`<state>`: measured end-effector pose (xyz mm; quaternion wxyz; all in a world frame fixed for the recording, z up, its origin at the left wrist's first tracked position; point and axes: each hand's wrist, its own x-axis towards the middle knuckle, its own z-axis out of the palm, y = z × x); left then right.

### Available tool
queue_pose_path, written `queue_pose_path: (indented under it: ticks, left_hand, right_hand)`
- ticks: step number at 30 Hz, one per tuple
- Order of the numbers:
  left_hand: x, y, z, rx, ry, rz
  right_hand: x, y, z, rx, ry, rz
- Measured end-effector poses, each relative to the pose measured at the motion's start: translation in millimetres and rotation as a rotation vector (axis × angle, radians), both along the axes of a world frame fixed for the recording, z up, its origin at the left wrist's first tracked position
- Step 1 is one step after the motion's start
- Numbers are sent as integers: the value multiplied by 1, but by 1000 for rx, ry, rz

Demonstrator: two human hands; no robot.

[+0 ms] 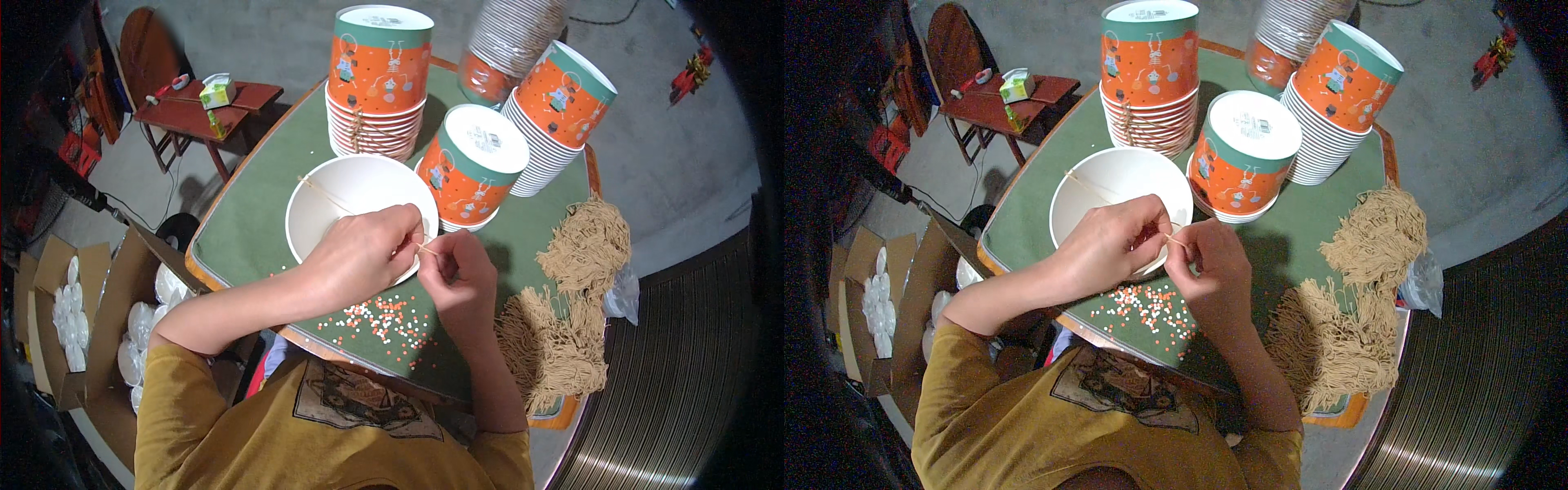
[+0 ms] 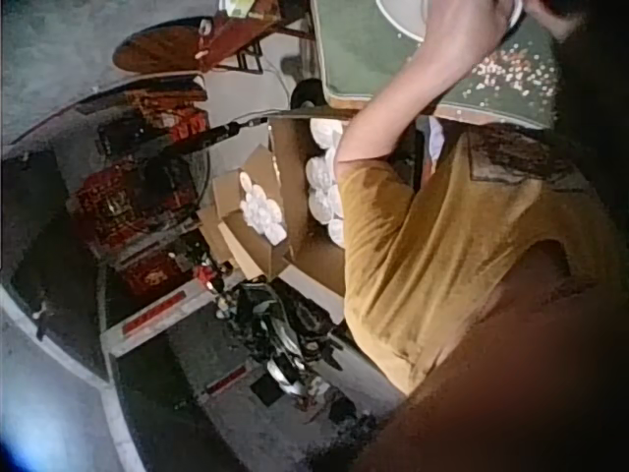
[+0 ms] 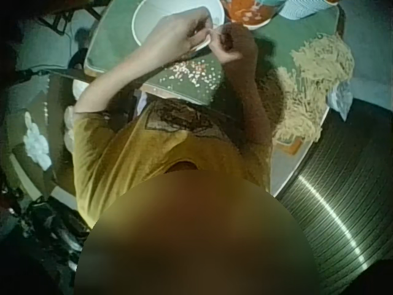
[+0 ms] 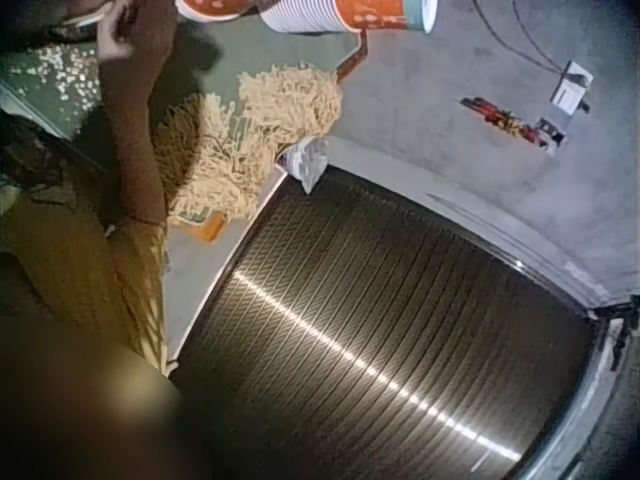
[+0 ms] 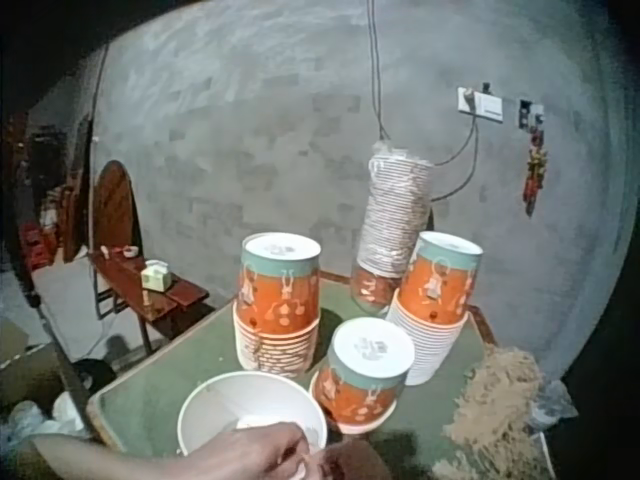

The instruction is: Attaching strings and decorative beads to festive paper cups.

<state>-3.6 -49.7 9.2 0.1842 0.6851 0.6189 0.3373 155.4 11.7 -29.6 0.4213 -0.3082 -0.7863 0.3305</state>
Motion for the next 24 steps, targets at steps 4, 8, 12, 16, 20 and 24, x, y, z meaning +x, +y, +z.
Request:
queue_pose_path:
  ticks: [4,8,12,16,20,24]
  left_hand:
    - [-1,3,-4,-54,-181,4]
    - [-4,6,-9,-141,-419,-45]
    - [-5,7,-11,-196,-531,-68]
    - [-2,7,-6,-149,-550,-110]
    - [0,6,-9,-96,-543,-146]
    - [1,7,-8,-88,-524,-136]
  right_hand:
    - [0,-1,2,7,-7,5]
    - [2,-2,1,1,-5,9]
    - [2,-3,1,-19,16,11]
    - [1,-3,-1,-171,113,17]
    - [2,4,-11,-183,166,19]
    - [3,3,-9,-222,159,28]
